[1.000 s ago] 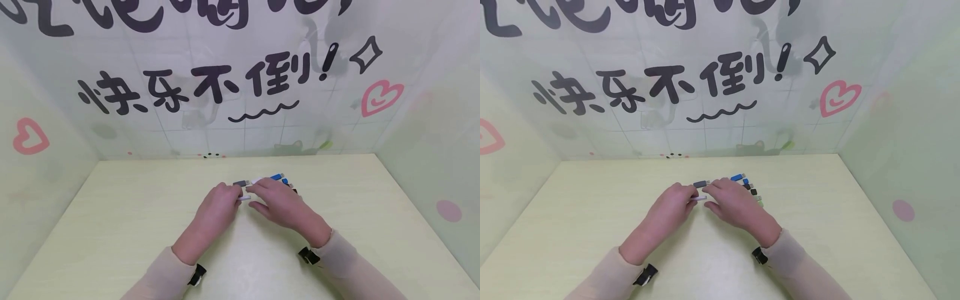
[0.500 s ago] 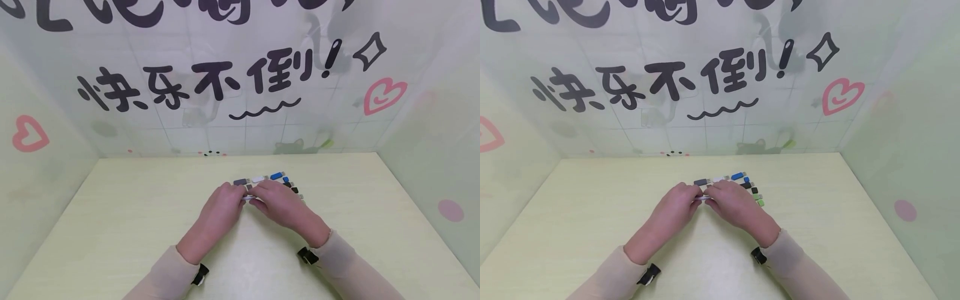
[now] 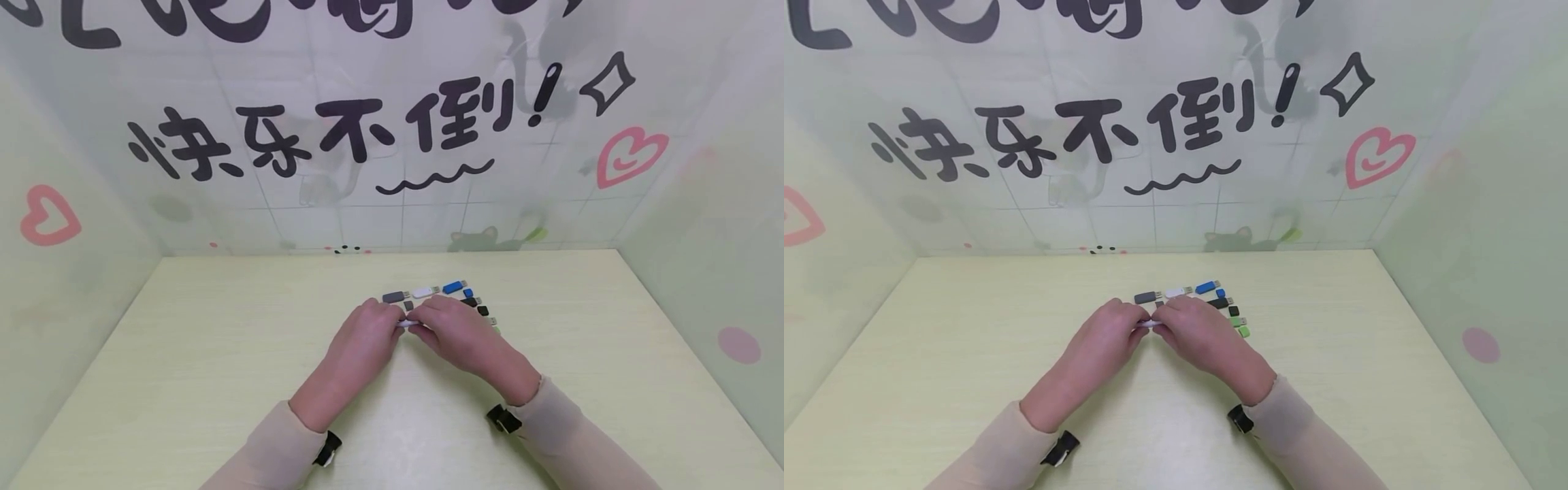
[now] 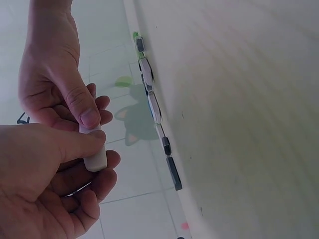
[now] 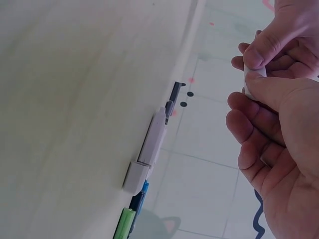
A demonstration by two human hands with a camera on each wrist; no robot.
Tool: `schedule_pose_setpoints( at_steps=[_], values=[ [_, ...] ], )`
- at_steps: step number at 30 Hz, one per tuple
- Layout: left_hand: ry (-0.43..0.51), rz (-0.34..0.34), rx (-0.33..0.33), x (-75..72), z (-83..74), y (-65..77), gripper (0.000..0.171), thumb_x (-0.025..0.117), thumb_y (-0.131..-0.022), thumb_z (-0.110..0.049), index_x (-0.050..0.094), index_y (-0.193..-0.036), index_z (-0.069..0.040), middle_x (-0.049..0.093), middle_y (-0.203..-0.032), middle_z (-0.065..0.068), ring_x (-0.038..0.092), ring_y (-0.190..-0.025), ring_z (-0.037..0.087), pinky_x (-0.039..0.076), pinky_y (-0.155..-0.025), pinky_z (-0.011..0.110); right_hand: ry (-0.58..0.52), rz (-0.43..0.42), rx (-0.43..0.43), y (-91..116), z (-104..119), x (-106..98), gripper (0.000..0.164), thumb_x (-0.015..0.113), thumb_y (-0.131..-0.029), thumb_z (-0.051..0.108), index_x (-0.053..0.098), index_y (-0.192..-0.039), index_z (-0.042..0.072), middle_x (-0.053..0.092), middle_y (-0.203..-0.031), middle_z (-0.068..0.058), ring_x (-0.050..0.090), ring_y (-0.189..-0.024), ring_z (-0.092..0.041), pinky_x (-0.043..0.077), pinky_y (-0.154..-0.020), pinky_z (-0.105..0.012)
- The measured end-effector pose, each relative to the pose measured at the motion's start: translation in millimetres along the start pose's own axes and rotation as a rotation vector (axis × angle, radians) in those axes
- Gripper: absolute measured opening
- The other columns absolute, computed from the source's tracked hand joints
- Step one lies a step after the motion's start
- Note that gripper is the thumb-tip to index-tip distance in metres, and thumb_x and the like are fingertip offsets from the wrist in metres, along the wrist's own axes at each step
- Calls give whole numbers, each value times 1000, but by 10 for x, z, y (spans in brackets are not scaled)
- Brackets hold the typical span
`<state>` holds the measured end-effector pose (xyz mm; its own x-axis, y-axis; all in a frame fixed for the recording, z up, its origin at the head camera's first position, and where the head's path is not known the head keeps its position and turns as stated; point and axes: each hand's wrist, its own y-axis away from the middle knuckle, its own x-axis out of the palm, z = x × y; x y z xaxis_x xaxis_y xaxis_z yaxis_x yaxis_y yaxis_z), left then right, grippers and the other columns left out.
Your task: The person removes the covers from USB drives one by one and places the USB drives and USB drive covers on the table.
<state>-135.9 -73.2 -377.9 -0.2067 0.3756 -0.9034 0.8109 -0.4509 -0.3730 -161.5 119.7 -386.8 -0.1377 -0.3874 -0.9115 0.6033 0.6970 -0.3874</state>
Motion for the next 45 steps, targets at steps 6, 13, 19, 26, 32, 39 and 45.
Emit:
schedule_pose_setpoints(
  at_steps=[6, 13, 19, 26, 32, 39, 45],
  values=[
    [-16, 13, 10, 2, -6, -6, 4, 73, -88, -11, 71, -85, -11, 64, -76, -3, 47, -67, 15, 42, -62, 27, -9, -5, 5, 2, 2, 5, 11, 72, -92, 21, 73, -100, 14, 68, -91, 6, 62, -84, -12, 51, -76, -26],
    [2, 22, 11, 2, -1, -8, 6, 73, -89, -11, 72, -83, -11, 62, -74, -4, 47, -67, 14, 43, -63, 26, -31, 6, -5, -6, 10, 1, 10, 72, -91, 19, 73, -100, 13, 68, -90, 6, 62, -84, -12, 51, -77, -25],
    [13, 17, 18, 7, 11, -8, 9, 74, -88, -11, 70, -80, -12, 62, -72, -5, 48, -67, 14, 43, -64, 27, -39, 0, -34, -7, 5, 4, 9, 72, -91, 17, 73, -98, 12, 69, -90, 6, 63, -84, -11, 51, -77, -25],
    [9, 9, 44, 3, 25, 3, 7, 76, -86, -10, 72, -81, -11, 64, -73, -4, 49, -67, 14, 44, -64, 27, -39, 1, -64, 0, -2, 4, 8, 72, -91, 15, 73, -98, 11, 68, -90, 4, 62, -84, -11, 51, -77, -24],
    [20, 9, 49, -1, 31, 5, 5, 76, -86, -10, 73, -82, -12, 64, -74, -4, 49, -67, 14, 44, -64, 27, -31, -3, -76, 4, -10, 5, 9, 72, -91, 14, 73, -99, 10, 69, -91, 4, 63, -85, -12, 51, -77, -24],
    [30, 3, 48, -2, 35, 5, 5, 77, -85, -10, 72, -83, -12, 64, -74, -4, 49, -67, 14, 44, -64, 26, -36, -5, -82, 0, -8, -7, 10, 72, -91, 14, 73, -99, 10, 69, -91, 3, 63, -85, -12, 51, -78, -24],
    [37, -1, 52, -10, 41, 0, 5, 77, -85, -9, 73, -84, -11, 65, -75, -3, 48, -67, 15, 43, -64, 26, -42, -5, -87, 1, -24, -20, 10, 72, -91, 14, 73, -100, 10, 68, -91, 3, 63, -85, -12, 51, -78, -25]
  ],
)
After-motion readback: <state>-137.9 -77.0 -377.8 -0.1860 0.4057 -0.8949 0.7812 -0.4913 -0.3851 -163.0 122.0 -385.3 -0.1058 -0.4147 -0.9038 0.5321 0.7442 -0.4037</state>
